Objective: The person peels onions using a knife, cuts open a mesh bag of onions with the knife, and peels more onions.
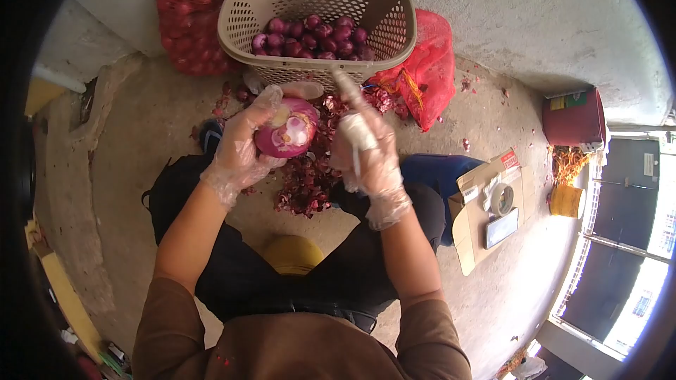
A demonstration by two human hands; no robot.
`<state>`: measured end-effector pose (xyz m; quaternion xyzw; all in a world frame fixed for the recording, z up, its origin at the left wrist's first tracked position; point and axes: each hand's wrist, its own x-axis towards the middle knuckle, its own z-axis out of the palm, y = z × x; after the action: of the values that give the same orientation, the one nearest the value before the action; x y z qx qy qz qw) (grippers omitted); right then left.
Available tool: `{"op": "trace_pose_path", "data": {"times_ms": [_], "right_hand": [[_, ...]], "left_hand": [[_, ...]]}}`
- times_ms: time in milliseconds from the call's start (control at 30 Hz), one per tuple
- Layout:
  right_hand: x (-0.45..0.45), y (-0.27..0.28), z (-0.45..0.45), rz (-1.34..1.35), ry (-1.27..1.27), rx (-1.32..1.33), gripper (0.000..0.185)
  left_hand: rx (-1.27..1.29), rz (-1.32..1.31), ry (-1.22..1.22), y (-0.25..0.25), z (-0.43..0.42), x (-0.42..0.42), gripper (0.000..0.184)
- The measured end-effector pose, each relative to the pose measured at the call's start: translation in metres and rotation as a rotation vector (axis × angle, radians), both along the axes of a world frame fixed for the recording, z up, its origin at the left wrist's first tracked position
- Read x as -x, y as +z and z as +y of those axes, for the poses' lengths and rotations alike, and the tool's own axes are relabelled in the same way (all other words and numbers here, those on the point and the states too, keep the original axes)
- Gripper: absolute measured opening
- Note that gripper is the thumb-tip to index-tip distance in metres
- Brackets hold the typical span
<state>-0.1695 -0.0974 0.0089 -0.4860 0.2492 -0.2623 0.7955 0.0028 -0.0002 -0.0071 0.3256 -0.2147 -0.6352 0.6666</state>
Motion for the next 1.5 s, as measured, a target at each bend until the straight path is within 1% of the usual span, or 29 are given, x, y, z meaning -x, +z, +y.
{"op": "trace_pose_path", "data": {"times_ms": [67, 133, 200, 233, 333, 400, 467, 533, 567, 633, 667, 767, 833, 867, 933, 967, 1067, 1133, 1200, 1267, 1367, 1467, 1500], "right_hand": [[0.007, 0.003, -0.011, 0.006, 0.065, 0.135, 0.064], [0.013, 0.02, -0.014, 0.174, 0.189, 0.23, 0.066], [0.012, 0.018, -0.013, 0.211, 0.246, 0.455, 0.069], [0.007, 0.005, -0.013, 0.164, 0.241, 0.633, 0.07], [0.013, 0.011, -0.01, 0.32, 0.386, 0.668, 0.074], [0.013, 0.018, -0.01, 0.403, 0.419, 0.811, 0.074], [0.014, 0.019, -0.011, 0.398, 0.414, 0.873, 0.072], [0.012, 0.009, -0.012, 0.257, 0.362, 0.961, 0.071], [0.011, 0.007, -0.012, 0.245, 0.343, 0.982, 0.07], [0.009, 0.007, -0.01, 0.221, 0.306, 1.023, 0.069], [0.008, 0.007, -0.008, 0.243, 0.32, 1.01, 0.067], [0.008, 0.01, -0.006, 0.33, 0.362, 0.952, 0.064], [0.007, 0.017, -0.005, 0.416, 0.395, 0.883, 0.063], [0.007, 0.017, -0.005, 0.424, 0.38, 0.89, 0.062], [0.006, 0.015, -0.004, 0.44, 0.351, 0.903, 0.06], [0.006, 0.011, -0.003, 0.383, 0.317, 0.769, 0.059], [0.009, -0.001, 0.003, 0.187, 0.235, 0.371, 0.056], [0.007, -0.004, 0.004, 0.027, 0.203, 0.113, 0.055], [0.004, -0.011, 0.009, -0.028, 0.163, 0.036, 0.059], [0.004, -0.007, 0.011, -0.121, 0.191, -0.07, 0.062], [0.002, -0.012, 0.01, -0.207, 0.208, -0.14, 0.066], [0.01, -0.003, 0.005, -0.125, 0.115, -0.169, 0.067], [0.012, 0.012, -0.004, -0.096, 0.237, -0.03, 0.068]], "left_hand": [[0.052, -0.035, 0.027, 0.001, 0.0, 0.0, 0.047], [0.013, -0.014, 0.036, 0.003, -0.002, 0.0, 0.046], [-0.036, 0.003, 0.05, 0.001, -0.002, 0.0, 0.045], [-0.064, 0.011, 0.061, -0.003, -0.002, 0.0, 0.045], [-0.075, 0.036, 0.071, -0.004, -0.003, 0.001, 0.045], [-0.074, 0.079, 0.059, -0.002, -0.003, 0.0, 0.044], [-0.087, 0.15, 0.032, 0.0, -0.002, -0.003, 0.043], [-0.123, 0.173, 0.056, 0.0, -0.003, 0.0, 0.041], [-0.142, 0.184, 0.069, 0.0, -0.003, 0.0, 0.04], [-0.155, 0.118, 0.056, -0.001, -0.002, -0.003, 0.044], [-0.162, 0.085, 0.048, -0.002, -0.002, -0.004, 0.045], [-0.164, 0.215, 0.051, 0.007, 0.0, -0.001, 0.036], [-0.072, 0.306, -0.065, -0.003, 0.002, -0.01, 0.036], [-0.024, 0.352, -0.123, -0.007, 0.003, -0.013, 0.036], [-0.207, 0.306, -0.011, 0.0, -0.003, -0.003, 0.041], [-0.299, 0.283, 0.045, 0.004, -0.004, 0.001, 0.044], [-0.275, 0.245, -0.017, 0.014, -0.001, 0.0, 0.043], [-0.246, 0.242, -0.022, 0.005, -0.001, -0.001, 0.043], [-0.186, 0.27, -0.065, -0.004, 0.001, -0.005, 0.043], [-0.095, 0.33, -0.147, -0.008, 0.004, -0.01, 0.044], [-0.1, 0.208, -0.063, -0.002, 0.002, -0.008, 0.045], [-0.132, 0.179, 0.042, 0.001, -0.001, -0.007, 0.04], [-0.124, 0.101, 0.081, 0.0, -0.002, -0.005, 0.042]]}}
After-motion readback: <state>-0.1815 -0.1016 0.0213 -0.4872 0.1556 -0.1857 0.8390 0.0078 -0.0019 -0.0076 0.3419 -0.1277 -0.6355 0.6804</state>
